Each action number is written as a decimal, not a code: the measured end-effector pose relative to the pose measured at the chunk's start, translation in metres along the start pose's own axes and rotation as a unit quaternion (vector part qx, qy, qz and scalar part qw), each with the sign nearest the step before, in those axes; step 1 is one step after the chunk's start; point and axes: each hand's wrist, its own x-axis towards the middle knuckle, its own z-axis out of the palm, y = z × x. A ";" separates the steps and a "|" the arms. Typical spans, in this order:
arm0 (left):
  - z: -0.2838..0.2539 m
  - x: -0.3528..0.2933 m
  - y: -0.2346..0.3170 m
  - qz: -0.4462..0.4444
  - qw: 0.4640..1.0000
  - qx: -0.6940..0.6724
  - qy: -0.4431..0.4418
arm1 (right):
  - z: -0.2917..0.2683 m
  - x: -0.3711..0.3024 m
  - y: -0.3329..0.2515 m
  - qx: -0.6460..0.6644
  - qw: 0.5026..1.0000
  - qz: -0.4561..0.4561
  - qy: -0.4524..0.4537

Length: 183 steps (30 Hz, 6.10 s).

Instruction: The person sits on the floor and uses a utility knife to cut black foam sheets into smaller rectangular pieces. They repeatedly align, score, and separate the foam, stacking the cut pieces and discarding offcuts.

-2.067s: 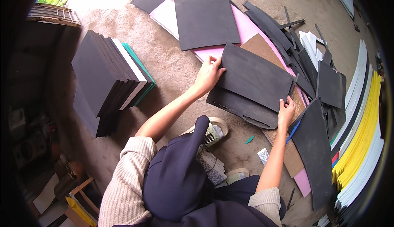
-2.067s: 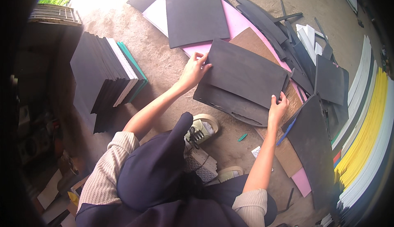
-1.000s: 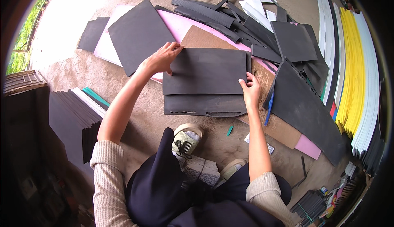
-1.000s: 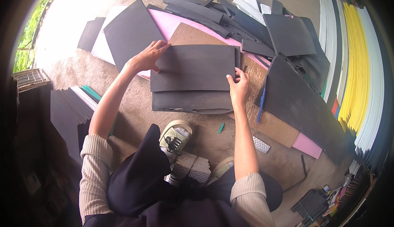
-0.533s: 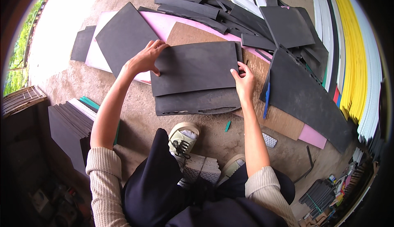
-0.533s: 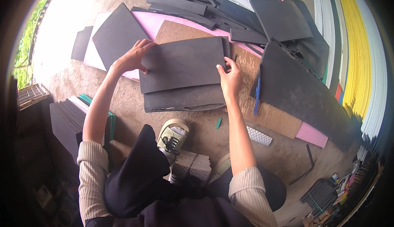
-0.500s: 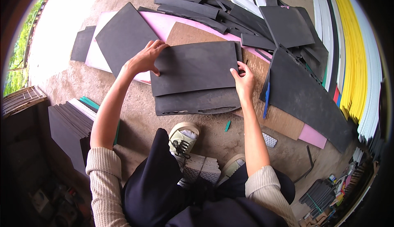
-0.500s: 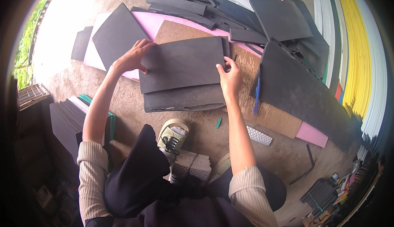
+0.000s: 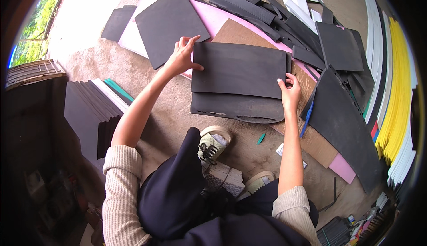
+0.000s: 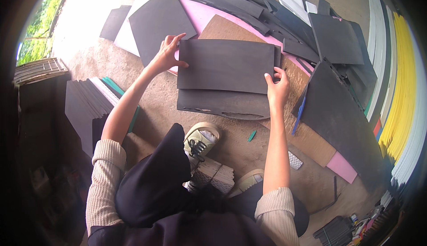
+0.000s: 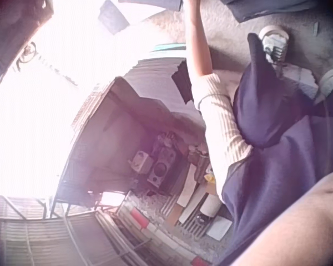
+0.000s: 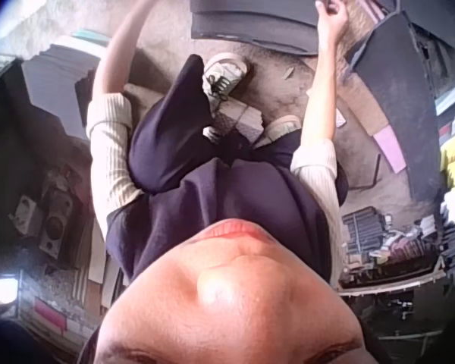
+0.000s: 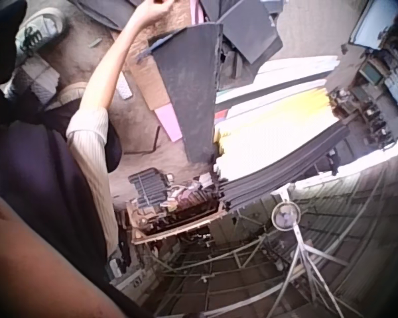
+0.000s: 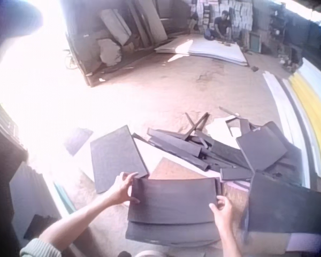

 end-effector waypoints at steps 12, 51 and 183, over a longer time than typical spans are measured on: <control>0.046 -0.046 0.007 -0.120 0.972 -0.168 0.110 | -0.006 0.001 0.002 0.059 0.998 0.019 -0.025; 0.113 0.042 0.185 0.226 0.968 0.103 0.033 | -0.089 -0.055 0.011 -0.269 0.947 -0.001 0.177; 0.118 0.047 0.186 0.215 0.969 0.112 0.047 | -0.007 0.093 -0.049 -0.217 0.941 0.028 -0.259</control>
